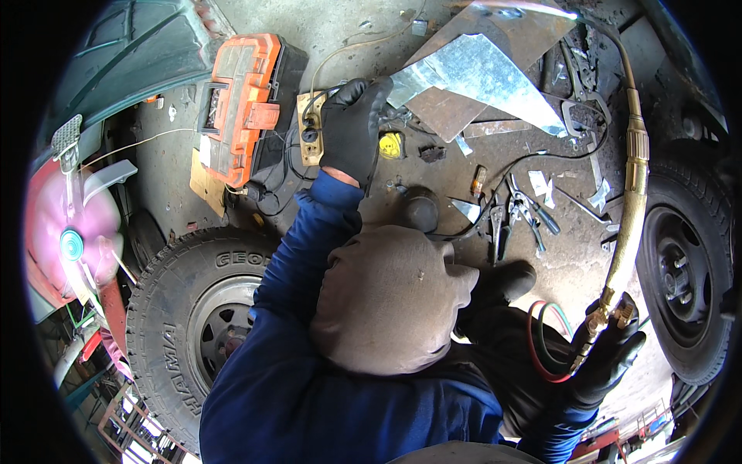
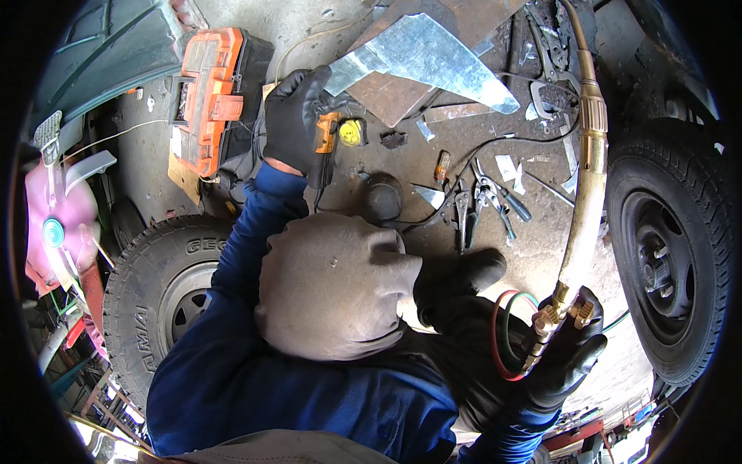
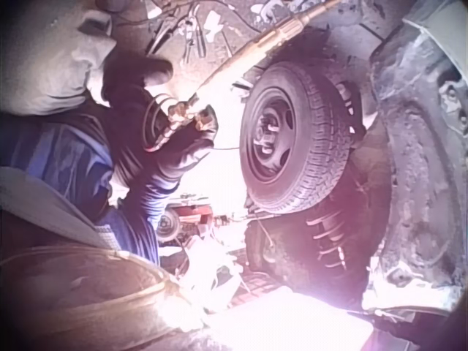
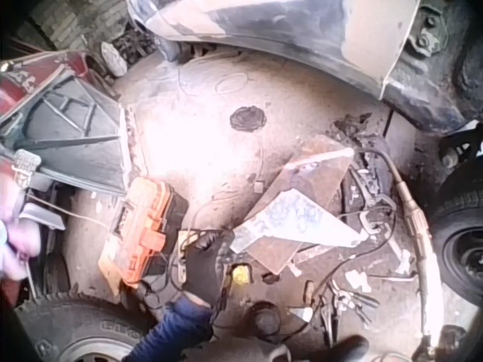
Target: The person cuts a metal sheet with shears, then uses a welding torch to heat and weld the metal piece. The person handles the metal sheet and welding torch throughout the task.
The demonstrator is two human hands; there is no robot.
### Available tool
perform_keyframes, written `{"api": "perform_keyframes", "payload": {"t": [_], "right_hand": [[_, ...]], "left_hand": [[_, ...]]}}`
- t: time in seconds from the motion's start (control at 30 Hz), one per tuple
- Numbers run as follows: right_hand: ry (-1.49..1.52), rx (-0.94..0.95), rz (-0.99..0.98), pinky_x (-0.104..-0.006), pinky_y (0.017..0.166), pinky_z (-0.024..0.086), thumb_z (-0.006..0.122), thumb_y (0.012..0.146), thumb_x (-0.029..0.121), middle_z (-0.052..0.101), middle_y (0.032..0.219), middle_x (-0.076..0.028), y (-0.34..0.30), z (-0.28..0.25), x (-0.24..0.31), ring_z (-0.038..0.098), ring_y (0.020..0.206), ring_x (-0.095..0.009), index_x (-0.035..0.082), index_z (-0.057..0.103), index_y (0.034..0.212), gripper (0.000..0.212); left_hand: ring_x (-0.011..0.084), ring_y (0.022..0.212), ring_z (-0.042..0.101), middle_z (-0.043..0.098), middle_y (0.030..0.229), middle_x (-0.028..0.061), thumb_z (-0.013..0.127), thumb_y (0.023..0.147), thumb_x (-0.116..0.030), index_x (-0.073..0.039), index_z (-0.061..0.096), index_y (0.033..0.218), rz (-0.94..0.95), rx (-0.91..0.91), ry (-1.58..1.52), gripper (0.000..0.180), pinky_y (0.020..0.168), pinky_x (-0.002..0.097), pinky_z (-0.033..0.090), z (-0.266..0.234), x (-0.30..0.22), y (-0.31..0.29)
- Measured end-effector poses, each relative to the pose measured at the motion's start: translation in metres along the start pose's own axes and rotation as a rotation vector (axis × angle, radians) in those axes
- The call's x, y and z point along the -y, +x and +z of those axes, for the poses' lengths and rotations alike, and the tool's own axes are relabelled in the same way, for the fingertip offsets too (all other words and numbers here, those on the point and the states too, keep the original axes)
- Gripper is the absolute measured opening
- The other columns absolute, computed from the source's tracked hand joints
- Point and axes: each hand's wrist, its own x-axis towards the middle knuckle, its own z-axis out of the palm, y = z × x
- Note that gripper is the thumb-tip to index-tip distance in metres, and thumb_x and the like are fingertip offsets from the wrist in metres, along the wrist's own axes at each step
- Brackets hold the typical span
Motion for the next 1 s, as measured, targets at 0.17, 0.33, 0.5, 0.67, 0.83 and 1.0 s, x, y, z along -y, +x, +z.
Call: {"api": "perform_keyframes", "payload": {"t": [0.17,0.33,0.5,0.67,0.83,1.0], "right_hand": [[-0.014,-0.034,-0.024,-0.0330,0.086,0.053,0.036,0.112,0.064,0.065,0.123,-0.014,0.001,0.001,-0.004,0.066,0.099,-0.021,0.002,0.048,0.151,0.074],[-0.030,0.026,-0.002,-0.0349,0.090,0.054,0.040,0.111,0.065,0.065,0.127,-0.016,0.001,-0.002,-0.001,0.067,0.103,-0.023,0.000,0.048,0.150,0.076],[-0.246,-0.039,-0.031,-0.0345,0.088,0.055,0.044,0.109,0.065,0.066,0.119,-0.015,-0.001,0.003,0.008,0.068,0.098,-0.023,-0.003,0.050,0.147,0.079],[-0.484,-0.121,-0.022,-0.0337,0.082,0.056,0.048,0.109,0.063,0.065,0.112,-0.014,-0.003,0.004,0.031,0.069,0.092,-0.022,-0.005,0.056,0.141,0.075],[-0.664,-0.087,0.044,-0.0282,0.073,0.050,0.062,0.106,0.057,0.069,0.111,-0.009,-0.001,0.000,0.068,0.064,0.082,-0.014,-0.005,0.061,0.136,0.068],[-0.943,-0.074,-0.008,-0.0336,0.084,0.051,0.066,0.101,0.063,0.070,0.119,-0.010,-0.003,-0.006,0.101,0.064,0.096,-0.017,0.000,0.065,0.135,0.072]], "left_hand": [[0.0113,0.073,0.064,0.069,0.082,0.0082,0.068,0.105,-0.015,0.004,0.073,0.099,0.157,-0.029,0.133,0.021,0.069,0.0297,0.052,0.003,-0.002,0.001],[0.0114,0.073,0.065,0.069,0.082,0.0078,0.068,0.105,-0.015,0.004,0.074,0.097,-0.053,-0.041,-0.104,0.021,0.068,0.0301,0.052,0.003,-0.003,0.003],[0.0101,0.069,0.062,0.070,0.078,0.0046,0.072,0.102,-0.018,0.000,0.073,0.090,0.028,-0.066,0.002,0.022,0.067,0.0295,0.049,0.004,-0.006,0.002],[0.0078,0.067,0.058,0.068,0.074,0.0021,0.074,0.102,-0.022,-0.001,0.071,0.085,-0.111,-0.083,-0.131,0.026,0.065,0.0285,0.047,0.004,-0.005,0.003],[0.0072,0.067,0.056,0.067,0.073,0.0016,0.073,0.102,-0.023,-0.002,0.071,0.085,-0.060,-0.075,-0.081,0.027,0.065,0.0285,0.046,0.004,0.001,0.005],[0.0074,0.067,0.055,0.066,0.072,0.0013,0.073,0.103,-0.023,-0.002,0.071,0.085,0.024,-0.083,0.000,0.027,0.065,0.0290,0.046,0.003,0.004,0.002]]}}
